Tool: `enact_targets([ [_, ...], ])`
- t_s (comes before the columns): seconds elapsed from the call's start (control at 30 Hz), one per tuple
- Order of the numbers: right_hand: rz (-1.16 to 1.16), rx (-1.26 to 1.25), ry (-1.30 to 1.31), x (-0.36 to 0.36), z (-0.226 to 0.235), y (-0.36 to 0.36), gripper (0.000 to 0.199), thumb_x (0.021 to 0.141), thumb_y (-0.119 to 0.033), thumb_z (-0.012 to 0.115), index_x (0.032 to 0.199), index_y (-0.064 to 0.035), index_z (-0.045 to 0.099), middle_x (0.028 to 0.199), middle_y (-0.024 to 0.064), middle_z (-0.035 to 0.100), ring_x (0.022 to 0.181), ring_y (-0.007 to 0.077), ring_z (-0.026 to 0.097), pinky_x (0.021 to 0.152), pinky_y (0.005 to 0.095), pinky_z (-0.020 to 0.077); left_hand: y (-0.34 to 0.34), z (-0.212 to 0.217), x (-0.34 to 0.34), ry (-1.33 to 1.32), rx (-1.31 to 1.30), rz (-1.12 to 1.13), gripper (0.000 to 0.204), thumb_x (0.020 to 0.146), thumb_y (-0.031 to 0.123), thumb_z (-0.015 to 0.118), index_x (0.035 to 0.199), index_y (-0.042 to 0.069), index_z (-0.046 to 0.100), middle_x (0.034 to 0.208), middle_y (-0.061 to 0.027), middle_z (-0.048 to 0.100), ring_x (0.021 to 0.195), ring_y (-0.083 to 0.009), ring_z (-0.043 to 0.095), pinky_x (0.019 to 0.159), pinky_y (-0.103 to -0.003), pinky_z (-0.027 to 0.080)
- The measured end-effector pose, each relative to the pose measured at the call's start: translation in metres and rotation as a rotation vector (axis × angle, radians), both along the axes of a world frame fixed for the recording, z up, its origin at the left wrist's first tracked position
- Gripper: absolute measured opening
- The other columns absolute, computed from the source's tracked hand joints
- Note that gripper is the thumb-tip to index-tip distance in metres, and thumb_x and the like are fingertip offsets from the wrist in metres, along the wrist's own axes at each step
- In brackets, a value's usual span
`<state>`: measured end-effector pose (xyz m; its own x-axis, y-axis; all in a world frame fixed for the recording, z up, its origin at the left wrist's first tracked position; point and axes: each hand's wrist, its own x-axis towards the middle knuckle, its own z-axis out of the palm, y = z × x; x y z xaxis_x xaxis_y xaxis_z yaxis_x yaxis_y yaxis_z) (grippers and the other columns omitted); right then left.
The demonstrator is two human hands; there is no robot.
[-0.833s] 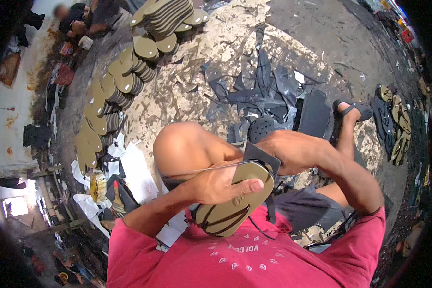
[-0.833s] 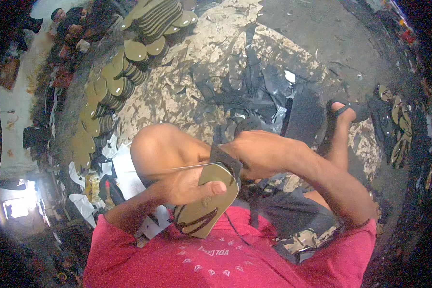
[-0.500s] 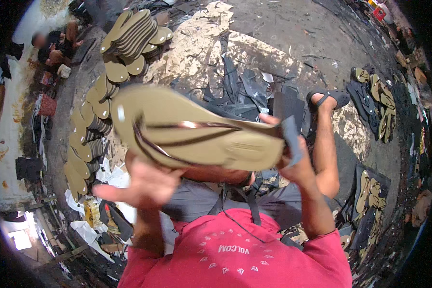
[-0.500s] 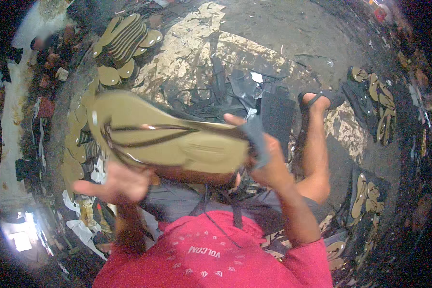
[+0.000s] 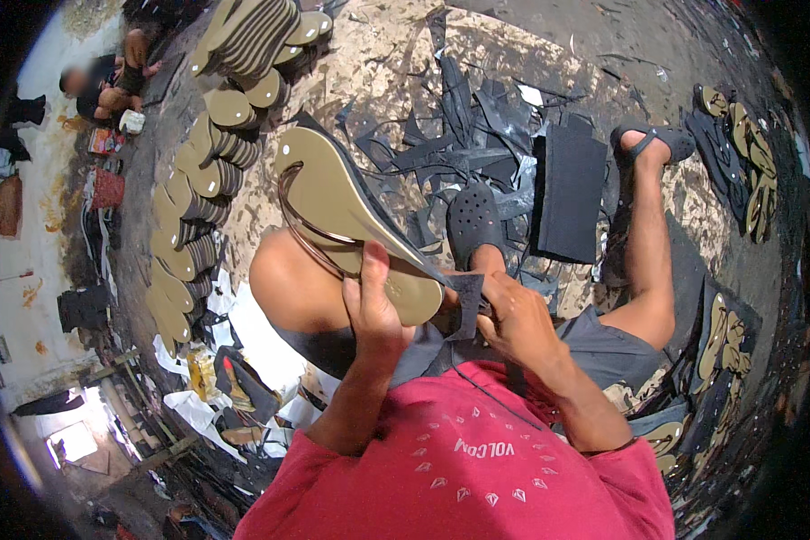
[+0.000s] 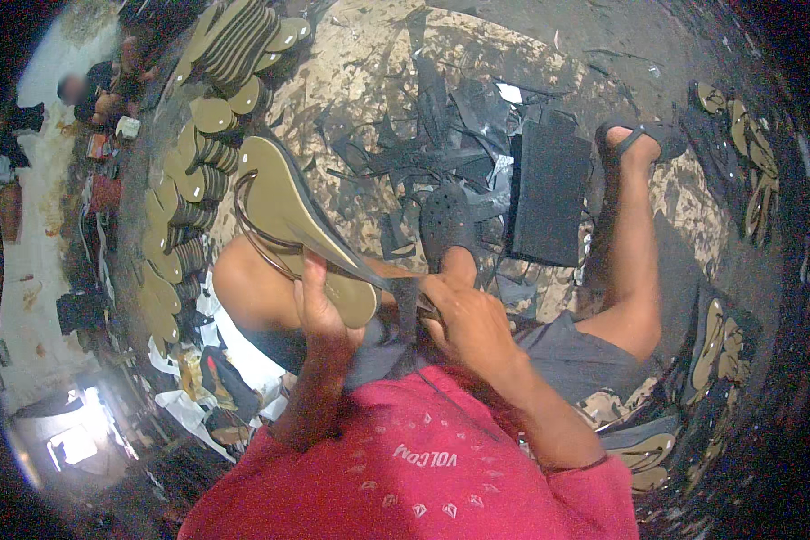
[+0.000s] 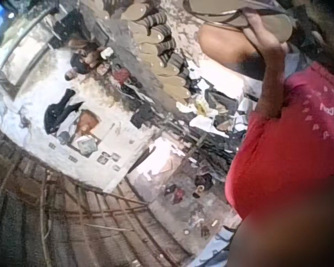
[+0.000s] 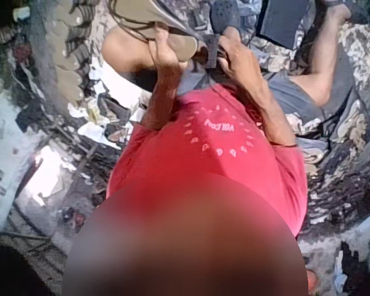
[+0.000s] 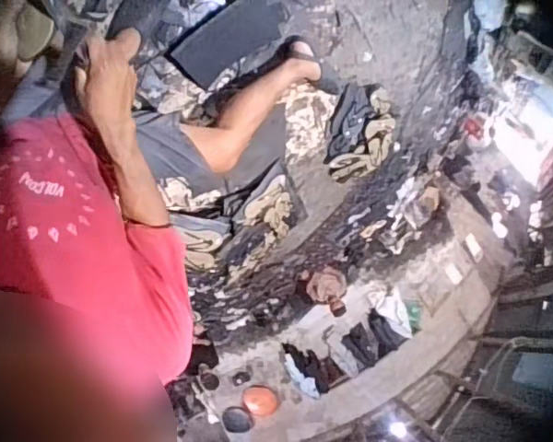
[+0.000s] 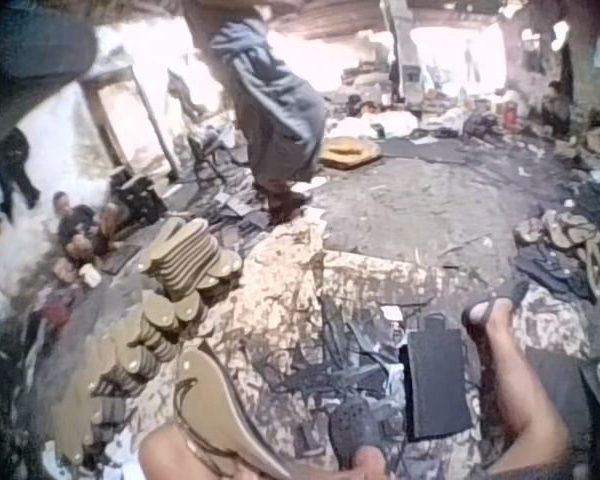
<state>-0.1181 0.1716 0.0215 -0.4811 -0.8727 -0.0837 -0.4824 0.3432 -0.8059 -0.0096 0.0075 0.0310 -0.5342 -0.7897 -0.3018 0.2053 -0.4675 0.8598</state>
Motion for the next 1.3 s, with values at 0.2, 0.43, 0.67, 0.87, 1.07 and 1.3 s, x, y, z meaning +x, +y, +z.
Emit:
enact_targets([
  [0.2, 0.144, -0.064, 0.048, -0.022, 0.005, -0.059, 0.029, 0.088, -0.018, 0.064, 0.116, -0.0149, 0.055, 0.094, 0.0173, 0.065, 0.09, 0.0417, 0.068, 0.074, 0.0543, 0.0525, -0.01, 0.005, 0.01, -0.037, 0.042, -0.035, 0.03, 0.105, 0.029, 0.062, 0.119, 0.003, 0.063, 0.104, -0.0047, 0.067, 0.088, -0.0144, 0.067, 0.072, -0.033, 0.057],
  [0.43, -0.028, -0.249, 0.125, -0.025, -0.016, -0.173, 0.021, 0.091, -0.02, 0.06, 0.112, -0.0158, 0.055, 0.099, 0.019, 0.064, 0.09, 0.0444, 0.069, 0.07, 0.0557, 0.0524, -0.009, 0.015, -0.001, 0.057, -0.057, 0.097, 0.031, 0.105, 0.031, 0.06, 0.114, 0.002, 0.065, 0.102, -0.0061, 0.069, 0.088, -0.0143, 0.068, 0.074, -0.03, 0.056],
  [0.67, -0.098, -0.5, -0.143, -0.11, 0.015, -0.251, 0.026, 0.1, -0.028, 0.063, 0.106, -0.0025, 0.065, 0.075, 0.0045, 0.063, 0.067, 0.0114, 0.057, 0.061, 0.0306, 0.0483, 0.004, -0.002, 0.056, -0.37, -0.149, -0.172, 0.037, 0.094, 0.025, 0.07, 0.12, -0.001, 0.062, 0.11, -0.008, 0.067, 0.098, -0.0189, 0.066, 0.086, -0.038, 0.056],
  [0.87, -0.107, -0.26, -0.579, -0.069, 0.048, -0.127, 0.031, 0.098, -0.03, 0.073, 0.107, -0.0011, 0.064, 0.084, 0.001, 0.066, 0.072, 0.0075, 0.059, 0.064, 0.027, 0.0503, -0.019, 0.004, 0.024, -0.015, -0.316, -0.359, 0.058, 0.098, 0.026, 0.072, 0.14, -0.004, 0.048, 0.129, -0.0127, 0.062, 0.106, -0.0193, 0.066, 0.089, -0.036, 0.056],
  [1.07, -0.045, -0.314, -0.411, -0.019, 0.037, -0.053, 0.048, 0.095, -0.042, 0.073, 0.123, -0.0035, 0.063, 0.106, 0.0235, 0.073, 0.099, 0.0393, 0.073, 0.084, 0.0466, 0.0545, -0.069, 0.061, 0.011, -0.139, -0.116, -0.396, 0.046, 0.104, 0.037, 0.064, 0.131, 0.001, 0.051, 0.113, -0.009, 0.067, 0.099, -0.0147, 0.069, 0.084, -0.028, 0.058],
  [1.3, -0.051, -0.274, 0.04, 0.033, -0.04, 0.001, 0.035, 0.08, -0.004, 0.076, 0.113, -0.0027, 0.064, 0.091, 0.019, 0.068, 0.082, 0.0394, 0.069, 0.072, 0.0438, 0.0548, -0.06, 0.063, 0.029, -0.196, -0.124, -0.308, 0.035, 0.105, 0.032, 0.064, 0.123, 0.003, 0.055, 0.1, -0.0041, 0.068, 0.087, -0.0099, 0.066, 0.075, -0.026, 0.055],
])
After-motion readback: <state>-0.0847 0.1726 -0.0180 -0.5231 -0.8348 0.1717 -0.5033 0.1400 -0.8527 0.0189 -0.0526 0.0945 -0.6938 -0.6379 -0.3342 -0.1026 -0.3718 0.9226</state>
